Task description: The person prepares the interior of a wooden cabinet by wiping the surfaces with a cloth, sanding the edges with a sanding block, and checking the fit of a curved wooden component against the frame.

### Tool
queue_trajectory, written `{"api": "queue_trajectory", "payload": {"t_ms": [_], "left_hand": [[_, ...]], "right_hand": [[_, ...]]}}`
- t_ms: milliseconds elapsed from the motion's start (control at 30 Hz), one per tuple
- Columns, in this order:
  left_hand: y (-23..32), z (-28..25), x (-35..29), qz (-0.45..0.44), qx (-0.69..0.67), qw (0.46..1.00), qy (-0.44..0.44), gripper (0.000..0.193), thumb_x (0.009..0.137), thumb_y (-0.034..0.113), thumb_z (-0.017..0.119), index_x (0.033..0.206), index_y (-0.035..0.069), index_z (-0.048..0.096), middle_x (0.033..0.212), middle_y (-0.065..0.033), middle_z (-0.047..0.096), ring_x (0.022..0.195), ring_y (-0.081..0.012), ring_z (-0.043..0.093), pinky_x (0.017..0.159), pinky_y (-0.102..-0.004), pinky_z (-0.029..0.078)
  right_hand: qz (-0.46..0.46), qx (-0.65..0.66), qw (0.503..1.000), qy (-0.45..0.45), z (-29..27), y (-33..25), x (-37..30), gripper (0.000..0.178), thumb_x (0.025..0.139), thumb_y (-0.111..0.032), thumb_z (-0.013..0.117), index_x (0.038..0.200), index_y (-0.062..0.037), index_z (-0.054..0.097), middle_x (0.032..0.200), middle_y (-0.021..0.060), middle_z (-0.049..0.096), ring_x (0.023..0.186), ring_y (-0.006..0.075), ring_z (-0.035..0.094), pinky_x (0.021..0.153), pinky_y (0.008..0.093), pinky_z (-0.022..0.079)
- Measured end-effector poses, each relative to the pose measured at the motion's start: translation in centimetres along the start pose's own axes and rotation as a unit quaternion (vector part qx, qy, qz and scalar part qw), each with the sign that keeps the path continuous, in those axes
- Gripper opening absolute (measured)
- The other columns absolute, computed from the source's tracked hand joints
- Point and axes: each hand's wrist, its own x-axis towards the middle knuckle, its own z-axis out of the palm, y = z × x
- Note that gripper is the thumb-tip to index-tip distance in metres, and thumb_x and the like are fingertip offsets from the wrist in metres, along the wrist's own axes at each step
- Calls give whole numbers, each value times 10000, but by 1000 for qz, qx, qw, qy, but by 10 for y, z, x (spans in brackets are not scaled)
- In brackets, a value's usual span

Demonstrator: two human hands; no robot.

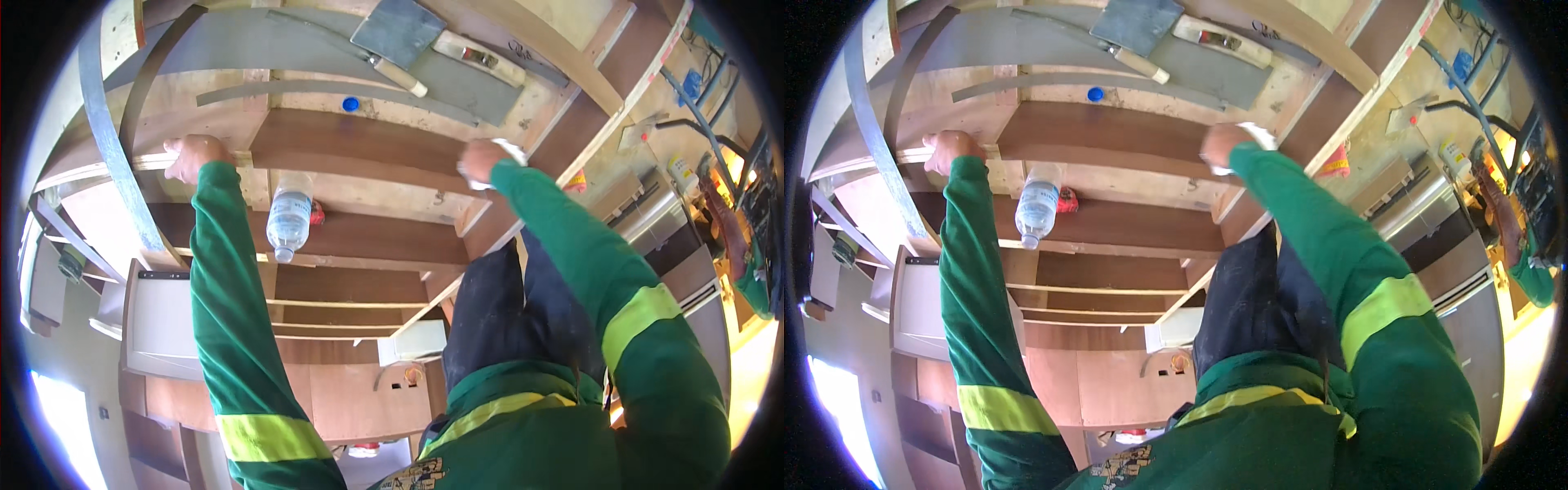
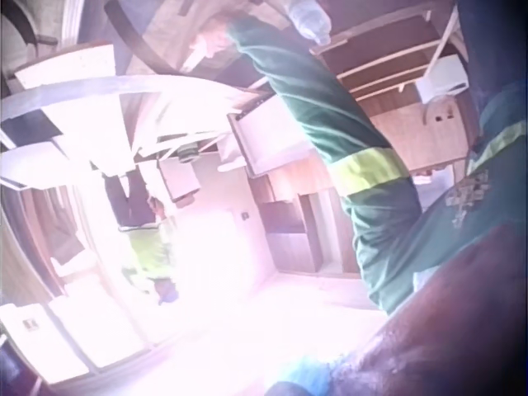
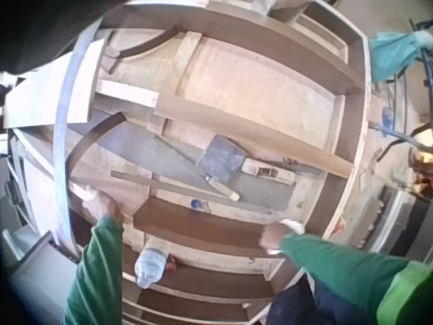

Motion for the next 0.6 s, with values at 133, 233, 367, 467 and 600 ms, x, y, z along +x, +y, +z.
{"api": "queue_trajectory", "payload": {"t_ms": [133,233,367,467,600], "left_hand": [[-2,8,8,-4,-27,1000,1,621,1059,526,439,1402,9,424,1305,-272,633,1126,-442,671,936,-548,585],[3,21,-6,-9,-22,1000,-8,612,1055,528,447,1402,24,433,1312,-261,635,1126,-442,672,923,-551,590],[-1,9,9,-37,-30,998,29,632,1033,496,522,1458,41,411,1341,-248,628,1149,-429,671,965,-563,567],[-11,21,18,-33,-43,998,38,644,1024,463,565,1487,45,401,1347,-233,621,1156,-405,667,993,-550,552],[-25,-2,33,21,-73,995,65,635,1028,430,574,1493,35,400,1329,-218,613,1151,-372,658,999,-524,543]], "right_hand": [[57,167,966,191,-125,-71,92,127,842,-189,676,852,-112,776,1002,158,727,998,340,684,859,464,572],[34,82,958,272,-113,-59,119,153,846,-167,664,808,-97,795,963,128,773,990,313,720,839,441,585],[41,82,982,167,-12,-17,10,185,902,-197,629,936,-66,756,1064,149,708,991,307,693,861,466,567],[184,171,957,146,62,-7,-81,280,983,-247,580,1088,-21,706,1066,220,676,1036,366,666,886,472,543],[220,332,893,207,3,-63,-130,348,1005,-220,609,1240,37,623,1155,236,614,1032,460,608,899,510,510]]}}
